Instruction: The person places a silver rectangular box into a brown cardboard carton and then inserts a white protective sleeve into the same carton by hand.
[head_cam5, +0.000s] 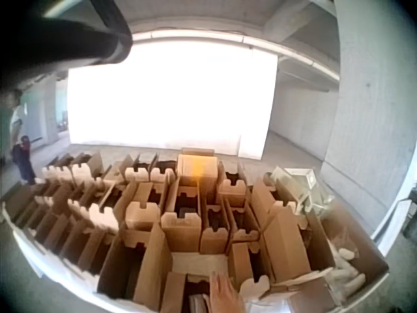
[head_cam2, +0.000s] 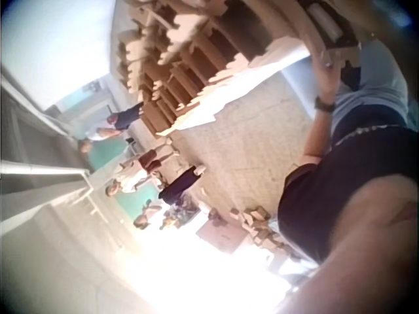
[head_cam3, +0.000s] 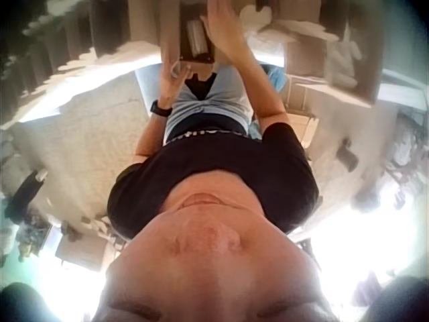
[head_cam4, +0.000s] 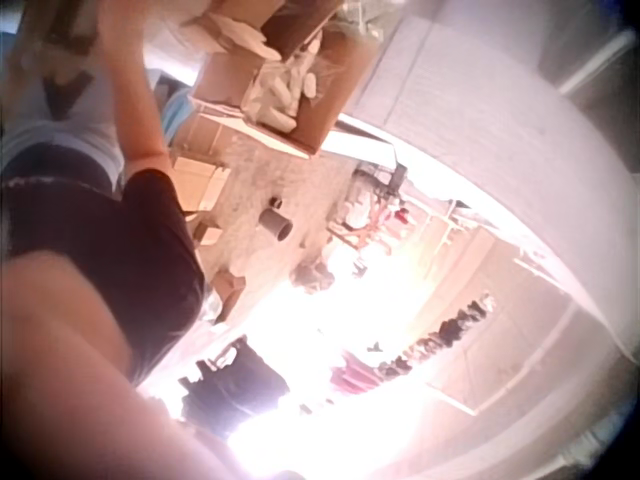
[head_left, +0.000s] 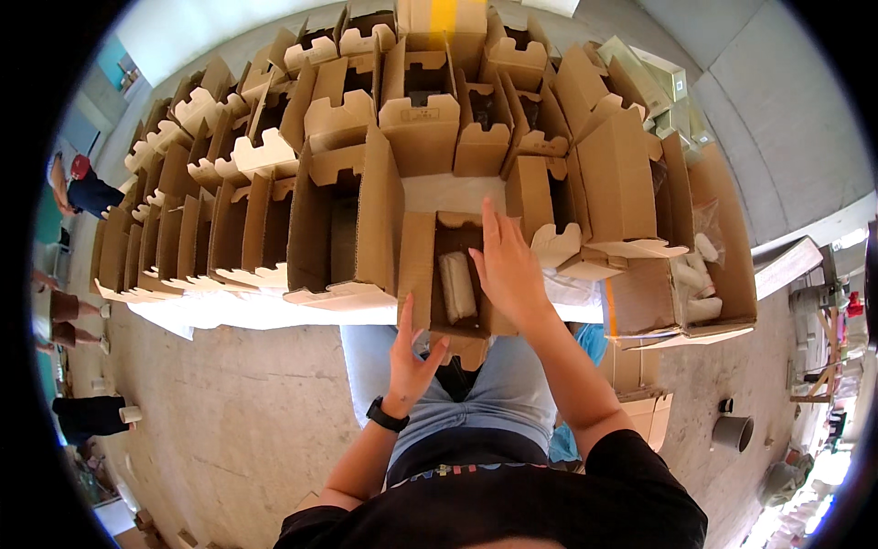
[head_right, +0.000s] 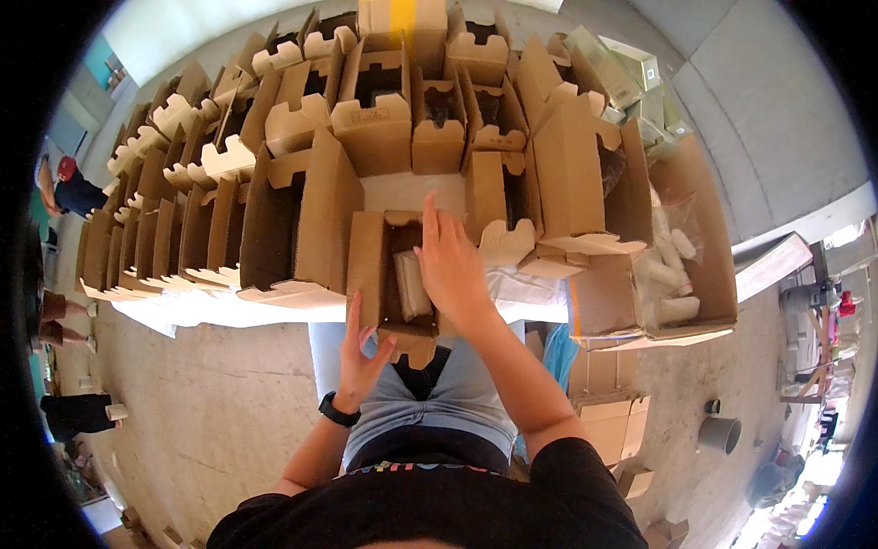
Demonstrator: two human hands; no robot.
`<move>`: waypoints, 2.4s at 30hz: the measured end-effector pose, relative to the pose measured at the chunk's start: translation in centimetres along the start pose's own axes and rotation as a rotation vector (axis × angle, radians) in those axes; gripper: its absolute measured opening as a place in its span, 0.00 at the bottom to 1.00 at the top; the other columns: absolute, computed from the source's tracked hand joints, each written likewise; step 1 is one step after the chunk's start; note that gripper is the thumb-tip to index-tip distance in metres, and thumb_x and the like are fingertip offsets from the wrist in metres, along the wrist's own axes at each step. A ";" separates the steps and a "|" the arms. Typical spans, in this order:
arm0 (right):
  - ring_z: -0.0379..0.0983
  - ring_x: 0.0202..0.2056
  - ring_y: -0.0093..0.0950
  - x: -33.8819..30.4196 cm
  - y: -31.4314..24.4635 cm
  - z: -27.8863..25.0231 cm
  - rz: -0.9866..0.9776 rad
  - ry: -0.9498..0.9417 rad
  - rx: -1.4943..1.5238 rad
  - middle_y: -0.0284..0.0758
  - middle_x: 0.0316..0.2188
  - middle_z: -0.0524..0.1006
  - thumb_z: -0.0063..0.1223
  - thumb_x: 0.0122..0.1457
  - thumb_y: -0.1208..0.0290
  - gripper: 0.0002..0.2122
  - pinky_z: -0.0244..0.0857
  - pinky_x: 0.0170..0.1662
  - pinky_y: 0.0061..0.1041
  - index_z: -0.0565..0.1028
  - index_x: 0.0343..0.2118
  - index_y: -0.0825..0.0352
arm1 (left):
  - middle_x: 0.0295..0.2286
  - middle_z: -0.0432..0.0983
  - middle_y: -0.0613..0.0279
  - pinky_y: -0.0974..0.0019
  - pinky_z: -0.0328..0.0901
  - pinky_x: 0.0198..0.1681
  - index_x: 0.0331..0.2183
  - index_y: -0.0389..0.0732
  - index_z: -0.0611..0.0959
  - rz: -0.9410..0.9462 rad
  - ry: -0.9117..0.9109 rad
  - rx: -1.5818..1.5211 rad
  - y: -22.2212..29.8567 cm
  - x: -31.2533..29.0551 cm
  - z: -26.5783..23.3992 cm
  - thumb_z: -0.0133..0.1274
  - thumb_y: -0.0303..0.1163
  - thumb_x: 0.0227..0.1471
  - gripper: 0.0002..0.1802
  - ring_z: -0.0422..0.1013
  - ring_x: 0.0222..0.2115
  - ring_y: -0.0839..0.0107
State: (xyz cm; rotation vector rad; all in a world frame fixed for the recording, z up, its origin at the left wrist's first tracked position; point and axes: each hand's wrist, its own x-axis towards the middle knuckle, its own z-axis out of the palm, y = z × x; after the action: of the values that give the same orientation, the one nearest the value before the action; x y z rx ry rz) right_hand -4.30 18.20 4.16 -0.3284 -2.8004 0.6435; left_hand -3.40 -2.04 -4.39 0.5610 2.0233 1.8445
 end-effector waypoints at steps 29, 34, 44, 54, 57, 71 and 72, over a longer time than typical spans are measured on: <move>0.55 0.60 0.33 -2.6 2.2 2.6 -0.212 0.048 -0.428 0.42 0.58 0.62 0.52 0.49 0.69 0.28 0.40 0.64 0.38 0.64 0.54 0.74 | 0.59 0.49 0.42 0.54 0.52 0.59 0.59 0.39 0.58 0.376 -0.278 0.327 -0.7 0.9 -2.0 0.66 0.34 0.38 0.49 0.51 0.59 0.47; 0.57 0.59 0.34 -2.7 2.6 3.3 -0.237 0.086 -0.447 0.43 0.56 0.65 0.46 0.51 0.70 0.24 0.42 0.64 0.39 0.66 0.52 0.75 | 0.59 0.49 0.43 0.53 0.50 0.60 0.57 0.41 0.59 0.409 -0.209 0.295 -2.6 0.8 -0.9 0.65 0.25 0.36 0.47 0.49 0.60 0.48; 0.55 0.60 0.33 -2.6 2.3 3.0 -0.210 0.048 -0.406 0.41 0.57 0.62 0.56 0.47 0.70 0.29 0.41 0.64 0.38 0.64 0.53 0.73 | 0.56 0.55 0.44 0.54 0.47 0.60 0.47 0.40 0.67 0.380 -0.072 -0.019 -3.8 2.0 0.5 0.56 0.33 0.49 0.24 0.53 0.58 0.53; 0.52 0.62 0.32 -2.6 2.1 2.9 -0.185 -0.002 -0.381 0.40 0.59 0.59 0.58 0.47 0.68 0.31 0.39 0.65 0.37 0.62 0.56 0.72 | 0.55 0.57 0.44 0.55 0.50 0.58 0.43 0.39 0.69 0.354 -0.014 -0.035 -4.2 2.1 0.8 0.57 0.33 0.50 0.20 0.56 0.56 0.53; 0.52 0.62 0.32 -2.6 2.2 2.9 -0.195 0.016 -0.391 0.41 0.59 0.60 0.58 0.47 0.68 0.31 0.40 0.65 0.37 0.62 0.55 0.72 | 0.55 0.58 0.44 0.56 0.50 0.58 0.43 0.39 0.69 0.353 -0.014 -0.026 -4.1 2.2 0.7 0.57 0.33 0.50 0.20 0.56 0.56 0.53; 0.57 0.59 0.37 -3.6 1.1 0.8 -0.237 0.156 0.037 0.44 0.56 0.63 0.56 0.50 0.71 0.26 0.44 0.63 0.40 0.65 0.53 0.71 | 0.55 0.58 0.45 0.56 0.52 0.57 0.40 0.41 0.68 0.316 0.020 -0.056 -3.8 2.3 1.1 0.56 0.22 0.48 0.18 0.57 0.56 0.54; 0.57 0.58 0.38 -4.4 0.7 0.6 -0.245 0.195 0.120 0.45 0.56 0.64 0.55 0.51 0.72 0.24 0.45 0.63 0.40 0.66 0.52 0.72 | 0.55 0.58 0.45 0.56 0.52 0.57 0.40 0.41 0.68 0.311 0.026 -0.060 -3.6 2.3 1.1 0.56 0.22 0.48 0.18 0.57 0.56 0.54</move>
State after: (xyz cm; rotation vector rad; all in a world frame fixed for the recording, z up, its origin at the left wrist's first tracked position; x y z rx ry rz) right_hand -0.17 17.37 2.44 -0.0210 -2.5482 0.6785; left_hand -5.01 -0.19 -8.06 0.8807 1.9792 2.0876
